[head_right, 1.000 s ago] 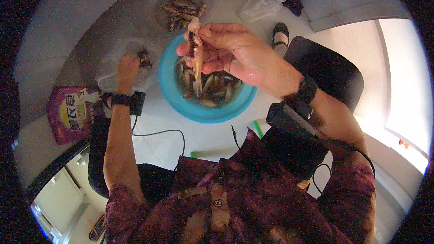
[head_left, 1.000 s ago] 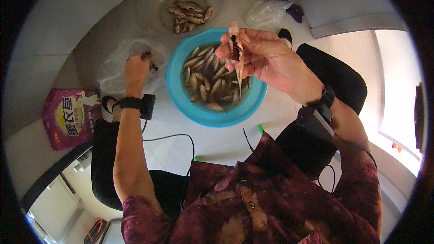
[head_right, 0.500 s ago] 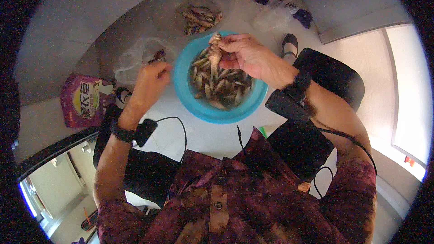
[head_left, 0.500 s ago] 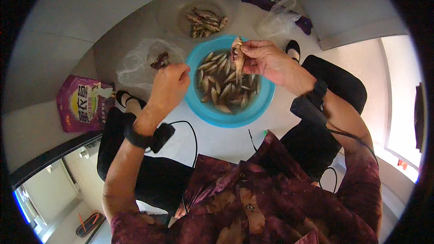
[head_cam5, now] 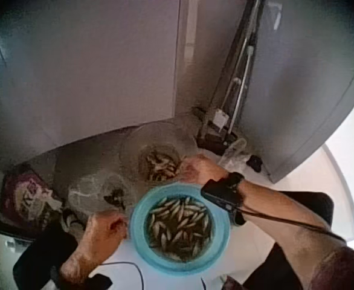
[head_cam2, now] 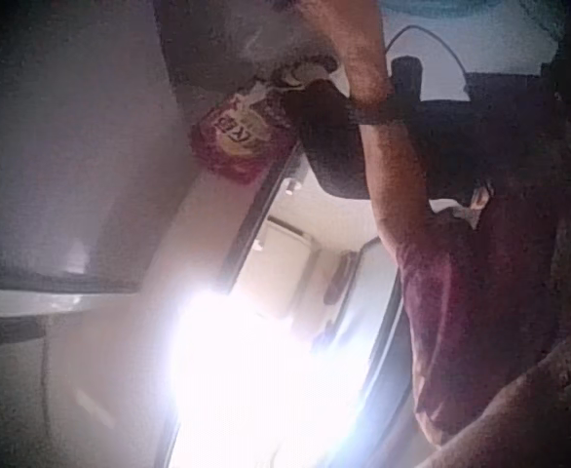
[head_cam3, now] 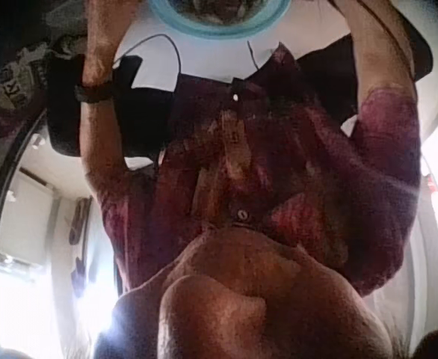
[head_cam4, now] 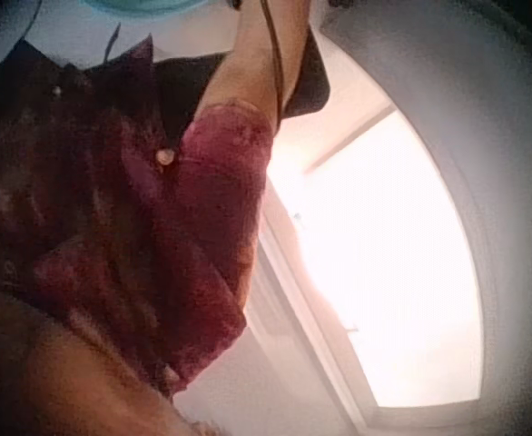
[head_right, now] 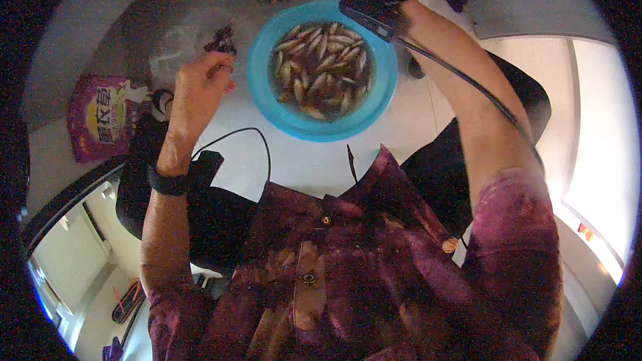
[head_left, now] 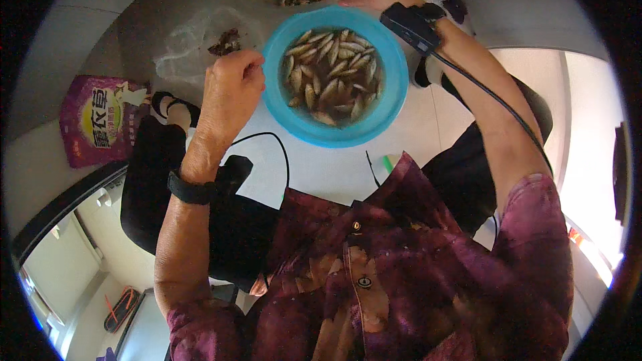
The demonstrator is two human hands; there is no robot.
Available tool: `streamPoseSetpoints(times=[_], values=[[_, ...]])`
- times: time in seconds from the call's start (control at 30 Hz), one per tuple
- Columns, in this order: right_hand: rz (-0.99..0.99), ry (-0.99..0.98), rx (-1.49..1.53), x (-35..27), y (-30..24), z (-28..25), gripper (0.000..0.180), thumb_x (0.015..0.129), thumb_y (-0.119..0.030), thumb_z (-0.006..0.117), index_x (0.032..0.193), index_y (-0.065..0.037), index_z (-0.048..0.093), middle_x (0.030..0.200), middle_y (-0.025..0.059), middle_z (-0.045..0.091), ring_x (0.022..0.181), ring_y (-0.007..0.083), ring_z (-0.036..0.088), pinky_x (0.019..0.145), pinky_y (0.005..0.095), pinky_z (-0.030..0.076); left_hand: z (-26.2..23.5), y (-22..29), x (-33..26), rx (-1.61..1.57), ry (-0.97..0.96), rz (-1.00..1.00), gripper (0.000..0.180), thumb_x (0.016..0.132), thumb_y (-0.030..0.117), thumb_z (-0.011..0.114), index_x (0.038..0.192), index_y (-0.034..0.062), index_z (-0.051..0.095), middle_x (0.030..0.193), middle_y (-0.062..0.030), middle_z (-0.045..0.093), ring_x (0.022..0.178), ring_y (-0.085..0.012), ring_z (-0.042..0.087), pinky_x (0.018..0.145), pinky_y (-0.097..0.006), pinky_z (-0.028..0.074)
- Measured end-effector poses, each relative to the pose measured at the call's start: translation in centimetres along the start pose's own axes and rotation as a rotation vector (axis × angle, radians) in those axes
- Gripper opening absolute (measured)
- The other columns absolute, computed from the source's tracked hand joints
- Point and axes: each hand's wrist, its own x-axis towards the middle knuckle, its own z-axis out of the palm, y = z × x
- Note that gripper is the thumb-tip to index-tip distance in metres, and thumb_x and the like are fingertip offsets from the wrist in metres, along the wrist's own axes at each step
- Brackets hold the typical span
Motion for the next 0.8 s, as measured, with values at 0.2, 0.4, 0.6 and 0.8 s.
streamPoseSetpoints(times=[0.2,0.4,0.6,0.8], values=[[0.19,0.47,-0.099,-4.6,-2.7,3.7,0.027,0.086,-0.024,0.064,0.094,0.0,0.059,0.09,0.0132,0.06,0.086,0.0233,0.059,0.084,0.0386,0.049,2.7,-1.3,0.1,0.0,-0.08,0.047,0.012,0.077,0.006,0.055,0.081,-0.0017,0.062,0.077,-0.0228,0.061,0.073,-0.0388,0.061,0.064,-0.041,0.049],[0.089,0.451,-0.217,-9.7,-3.7,8.0,0.017,0.087,-0.017,0.063,0.078,-0.003,0.057,0.067,0.0066,0.056,0.062,0.0191,0.059,0.058,0.034,0.051,8.9,-5.4,0.2,0.233,-0.313,-0.062,0.012,0.075,0.011,0.055,0.075,0.0005,0.06,0.078,-0.0213,0.063,0.077,-0.0392,0.061,0.069,-0.046,0.049],[0.076,0.441,-0.18,-12.9,-1.4,9.2,0.014,0.089,-0.01,0.058,0.08,0.001,0.057,0.071,0.0098,0.059,0.062,0.0216,0.061,0.059,0.034,0.052,15.9,-10.8,-0.1,0.574,-0.555,-0.09,0.016,0.074,0.01,0.055,0.085,0.0005,0.061,0.094,-0.0227,0.062,0.091,-0.0391,0.06,0.074,-0.049,0.048],[0.093,0.347,-0.193,-13.3,-1.8,9.1,0.013,0.09,-0.009,0.054,0.09,0.004,0.057,0.08,0.0108,0.06,0.071,0.0206,0.062,0.067,0.0316,0.051,22.1,-13.3,-0.8,0.61,-0.753,0.034,0.012,0.077,0.006,0.053,0.08,-0.0023,0.061,0.085,-0.0234,0.063,0.082,-0.0409,0.061,0.071,-0.051,0.047]])
